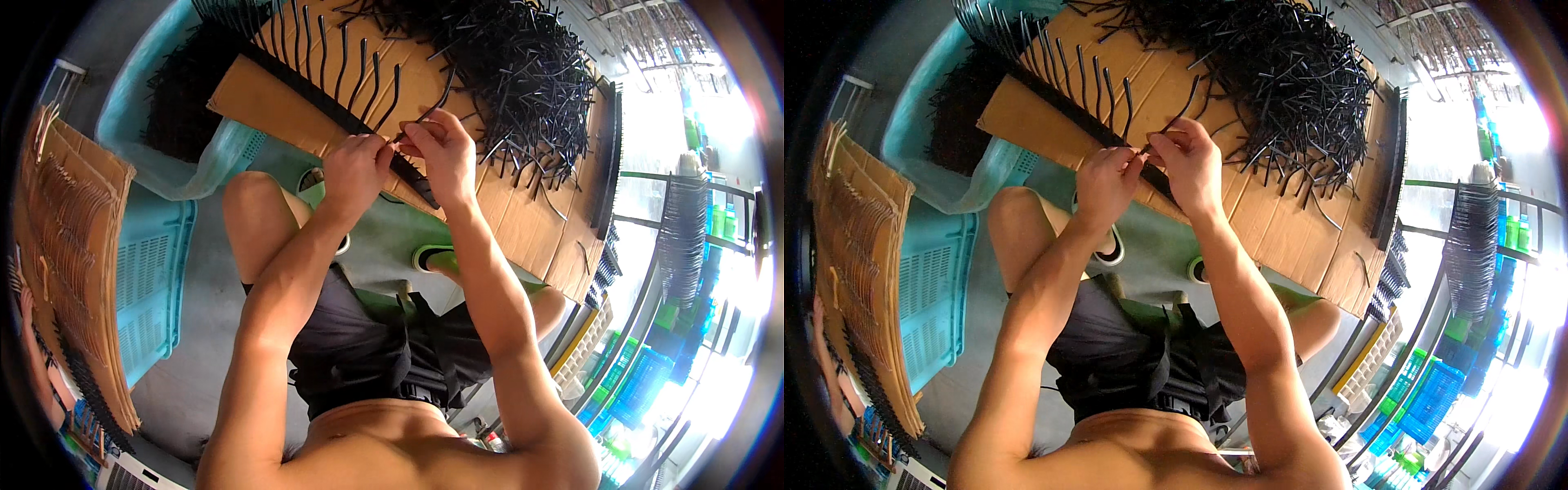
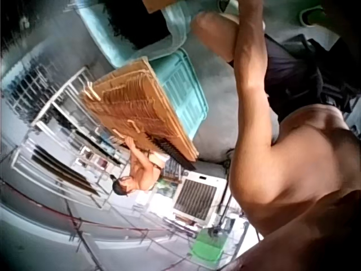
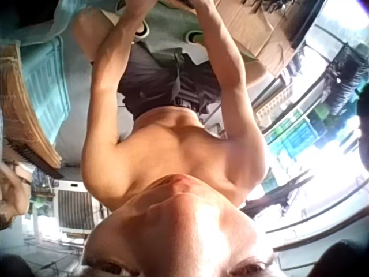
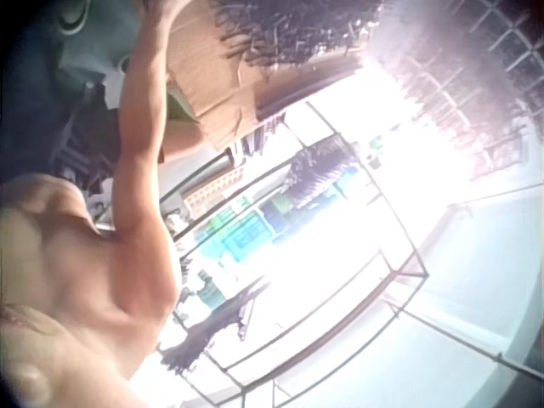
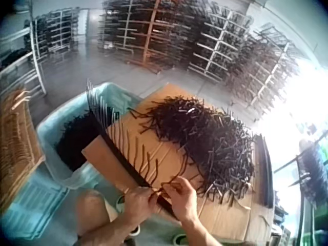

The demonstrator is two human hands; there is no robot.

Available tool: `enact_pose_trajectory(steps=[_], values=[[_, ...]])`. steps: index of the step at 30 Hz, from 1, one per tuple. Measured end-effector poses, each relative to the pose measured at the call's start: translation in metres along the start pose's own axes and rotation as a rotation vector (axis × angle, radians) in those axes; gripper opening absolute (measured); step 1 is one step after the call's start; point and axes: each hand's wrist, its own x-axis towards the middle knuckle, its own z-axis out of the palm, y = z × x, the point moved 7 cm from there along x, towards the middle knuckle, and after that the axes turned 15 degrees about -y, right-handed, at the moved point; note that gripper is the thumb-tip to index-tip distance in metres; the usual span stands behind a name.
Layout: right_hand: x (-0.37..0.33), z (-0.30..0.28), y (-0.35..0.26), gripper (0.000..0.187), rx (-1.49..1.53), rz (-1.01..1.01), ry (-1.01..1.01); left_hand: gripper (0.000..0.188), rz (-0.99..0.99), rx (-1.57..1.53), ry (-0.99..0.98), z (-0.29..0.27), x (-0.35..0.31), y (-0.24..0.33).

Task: The person inserts black bristle-like pieces into a long black broom head by hand, one at a time, while seated at a workbench. Completed broom heads are placed on a nearby rack.

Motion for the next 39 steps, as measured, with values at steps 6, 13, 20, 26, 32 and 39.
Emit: enact_pose_trajectory(steps=[6,13,20,26,32,39], values=[[-0.005,0.0,0.003,0.019,-0.205,-0.081,0.046,0.01,0.0,-0.005,-0.002,0.002,0.001,0.003],[0.013,0.009,-0.028,0.018,-0.728,-0.094,-0.315,0.019,-0.1,0.009,0.019,-0.005,-0.001,-0.011],[0.095,-0.076,-0.013,0.027,-1.612,-0.173,-0.095,0.024,-0.205,-0.102,-0.082,-0.008,0.001,-0.008],[0.097,-0.074,-0.011,0.013,-1.488,-0.356,-0.123,0.015,-0.082,-0.091,-0.016,0.001,-0.001,-0.001],[0.021,-0.014,-0.009,0.017,-0.181,0.032,-0.164,0.011,0.002,-0.051,0.05,-0.004,-0.002,0.001],[-0.01,0.005,-0.009,0.016,-0.464,-0.064,-0.05,0.006,0.037,-0.026,0.067,-0.003,-0.002,0.003]])
